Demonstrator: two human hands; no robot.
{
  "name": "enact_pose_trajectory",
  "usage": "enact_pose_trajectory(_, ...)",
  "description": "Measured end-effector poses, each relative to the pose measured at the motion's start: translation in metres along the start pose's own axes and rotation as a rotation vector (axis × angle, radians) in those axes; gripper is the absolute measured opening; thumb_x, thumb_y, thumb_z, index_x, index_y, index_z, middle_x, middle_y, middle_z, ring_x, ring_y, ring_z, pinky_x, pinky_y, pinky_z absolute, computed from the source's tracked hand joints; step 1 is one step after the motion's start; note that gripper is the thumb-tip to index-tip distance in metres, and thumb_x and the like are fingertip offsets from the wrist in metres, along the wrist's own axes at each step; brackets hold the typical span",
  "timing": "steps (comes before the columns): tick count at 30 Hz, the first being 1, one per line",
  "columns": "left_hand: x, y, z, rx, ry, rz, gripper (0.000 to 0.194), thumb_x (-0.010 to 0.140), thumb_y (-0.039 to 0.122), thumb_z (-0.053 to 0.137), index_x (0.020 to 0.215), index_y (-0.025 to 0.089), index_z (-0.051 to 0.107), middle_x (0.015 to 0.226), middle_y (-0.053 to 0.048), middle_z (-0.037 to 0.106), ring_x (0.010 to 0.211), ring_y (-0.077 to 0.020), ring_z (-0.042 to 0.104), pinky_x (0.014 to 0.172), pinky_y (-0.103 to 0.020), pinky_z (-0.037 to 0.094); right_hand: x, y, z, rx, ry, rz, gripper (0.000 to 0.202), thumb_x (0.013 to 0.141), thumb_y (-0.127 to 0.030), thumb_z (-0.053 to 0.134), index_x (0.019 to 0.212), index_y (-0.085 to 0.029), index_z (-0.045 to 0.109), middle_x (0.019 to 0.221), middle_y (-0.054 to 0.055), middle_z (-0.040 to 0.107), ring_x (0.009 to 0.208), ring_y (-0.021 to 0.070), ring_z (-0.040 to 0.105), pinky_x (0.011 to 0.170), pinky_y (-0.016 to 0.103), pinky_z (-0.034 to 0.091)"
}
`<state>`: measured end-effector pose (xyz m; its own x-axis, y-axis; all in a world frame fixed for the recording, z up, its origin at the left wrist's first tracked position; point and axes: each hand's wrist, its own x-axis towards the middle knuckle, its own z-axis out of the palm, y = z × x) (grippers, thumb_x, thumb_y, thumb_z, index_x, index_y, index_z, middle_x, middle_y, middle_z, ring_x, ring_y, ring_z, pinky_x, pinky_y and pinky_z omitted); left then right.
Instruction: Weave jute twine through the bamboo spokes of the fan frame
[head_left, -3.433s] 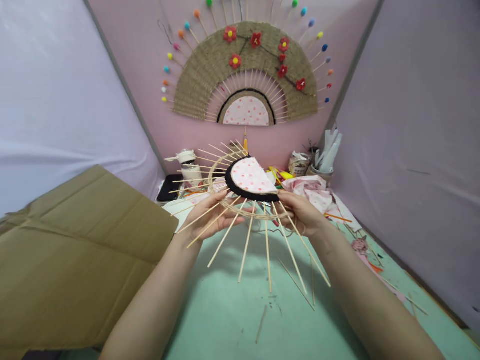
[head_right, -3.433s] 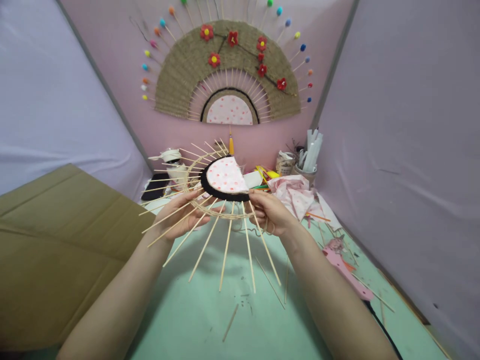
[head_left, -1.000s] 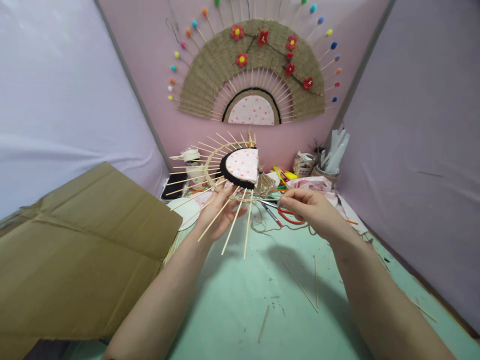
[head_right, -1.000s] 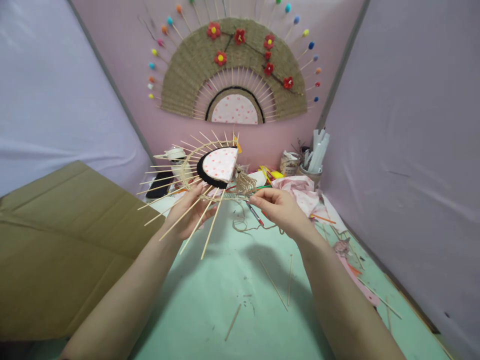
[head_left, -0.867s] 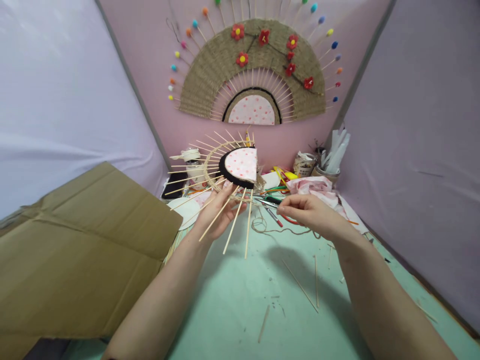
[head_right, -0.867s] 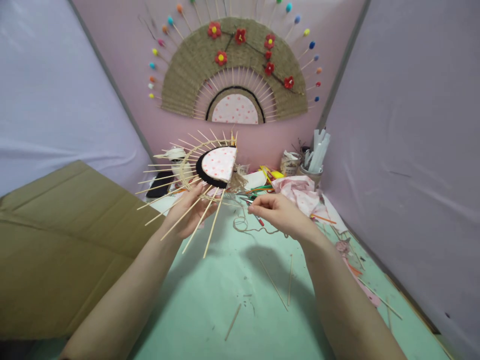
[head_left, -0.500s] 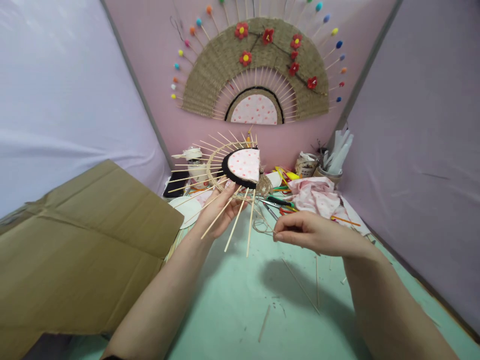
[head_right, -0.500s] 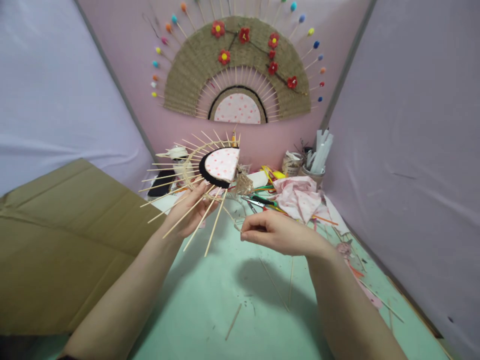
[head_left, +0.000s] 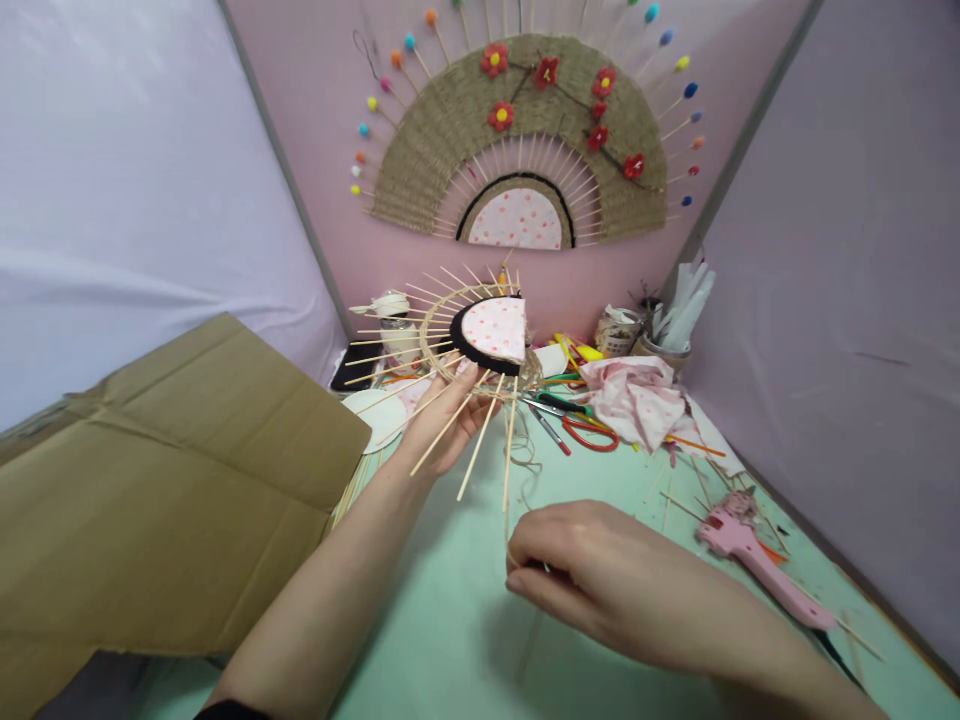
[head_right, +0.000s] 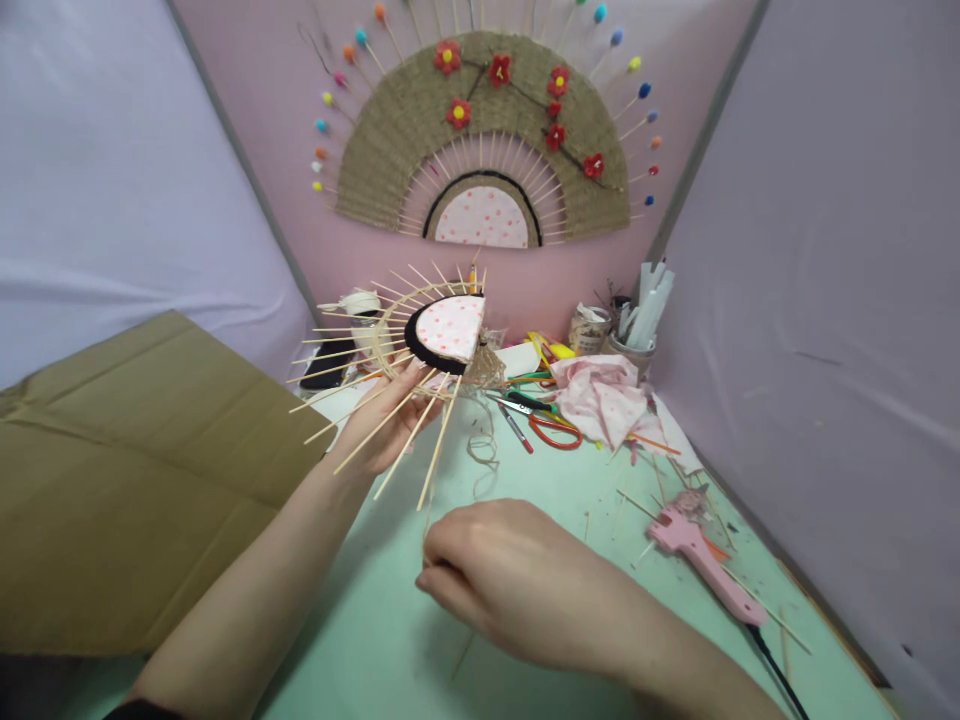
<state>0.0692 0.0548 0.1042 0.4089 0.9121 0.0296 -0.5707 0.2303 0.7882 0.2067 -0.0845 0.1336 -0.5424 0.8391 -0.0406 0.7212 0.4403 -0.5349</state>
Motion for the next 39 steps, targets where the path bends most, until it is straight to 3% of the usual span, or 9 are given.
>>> enact_pose_trajectory(5,0.0,-0.003,0.0,0.011,-0.015,0.003,0.046,0.082,0.02,0.065,0.126,0.024,0.053,0.108,-0.005,0.069,0.068,-0.0095,0.067,0.062,-0.019,0.055,-0.006,-0.024,0.008,0.078,0.024,0.009,0.022,0.092,-0.025,0.047,0.076,-0.02,0.061,0.072,0.0,0.065,0.066,0.0123,0.058,0.061,0.024,0.038)
enact_pose_trajectory(9,0.0,-0.004,-0.001,0.009,-0.023,0.004,0.048,0.082,0.02,0.065,0.127,0.026,0.052,0.109,-0.005,0.068,0.069,-0.0097,0.067,0.062,-0.02,0.055,-0.02,-0.023,-0.001,0.258,0.142,0.007,0.022,0.093,-0.028,0.047,0.079,-0.022,0.062,0.073,-0.001,0.065,0.066,0.0111,0.057,0.062,0.023,0.041)
enact_pose_trajectory(13,0.0,-0.003,0.0,0.014,-0.016,0.0,0.042,0.082,0.019,0.065,0.123,0.024,0.055,0.106,-0.004,0.069,0.07,-0.0097,0.067,0.064,-0.02,0.055,-0.026,0.012,-0.023,0.527,0.454,0.079,0.025,0.089,-0.034,0.051,0.07,-0.021,0.061,0.057,0.0,0.056,0.052,0.0109,0.048,0.047,0.023,0.035)
enact_pose_trajectory(17,-0.002,0.0,0.004,0.01,0.002,-0.013,0.042,0.081,0.017,0.066,0.121,0.024,0.056,0.104,-0.002,0.069,0.068,-0.0087,0.066,0.061,-0.019,0.055,-0.012,0.057,-0.043,0.906,0.825,0.159,0.026,0.082,-0.024,0.052,0.057,-0.019,0.053,0.044,-0.003,0.038,0.041,0.0078,0.03,0.04,0.023,0.023)
enact_pose_trajectory(22,-0.005,0.003,0.006,0.016,-0.014,-0.043,0.038,0.082,0.018,0.064,0.119,0.023,0.057,0.097,-0.001,0.069,0.067,-0.0101,0.066,0.058,-0.02,0.055,0.015,0.094,-0.05,1.281,0.867,0.209,0.016,0.071,-0.018,0.053,0.055,-0.018,0.051,0.041,-0.006,0.031,0.037,0.0053,0.019,0.037,0.022,0.015)
enact_pose_trajectory(28,-0.005,0.005,0.004,0.0,-0.02,-0.036,0.04,0.081,0.018,0.066,0.12,0.022,0.056,0.094,-0.002,0.068,0.066,-0.0103,0.065,0.055,-0.02,0.056,0.033,0.124,-0.039,1.317,0.931,0.283,0.016,0.066,-0.02,0.055,0.053,-0.018,0.047,0.038,-0.008,0.031,0.036,0.0048,0.017,0.036,0.021,0.012)
enact_pose_trajectory(33,-0.005,0.009,0.004,-0.051,-0.015,-0.022,0.041,0.083,0.016,0.062,0.123,0.023,0.055,0.106,-0.004,0.067,0.067,-0.0094,0.065,0.057,-0.019,0.056,0.042,0.141,-0.023,0.944,0.773,0.483,0.016,0.065,-0.025,0.052,0.051,-0.018,0.048,0.039,-0.006,0.035,0.038,0.0059,0.022,0.039,0.022,0.014)
enact_pose_trajectory(36,-0.007,0.011,0.005,-0.06,-0.009,-0.017,0.04,0.085,0.016,0.059,0.124,0.024,0.054,0.109,-0.005,0.067,0.069,-0.0102,0.066,0.058,-0.02,0.057,0.046,0.141,-0.012,0.584,0.449,0.511,0.019,0.069,-0.027,0.049,0.053,-0.017,0.054,0.045,-0.003,0.044,0.043,0.0087,0.034,0.042,0.023,0.022)
enact_pose_trajectory(39,-0.007,0.011,0.005,-0.06,-0.032,-0.017,0.041,0.086,0.016,0.058,0.125,0.025,0.053,0.108,-0.004,0.067,0.073,-0.0114,0.067,0.059,-0.021,0.057,0.046,0.133,-0.005,0.371,0.085,0.332,0.021,0.074,-0.026,0.047,0.062,-0.017,0.062,0.058,0.0,0.058,0.054,0.0113,0.048,0.049,0.022,0.034)
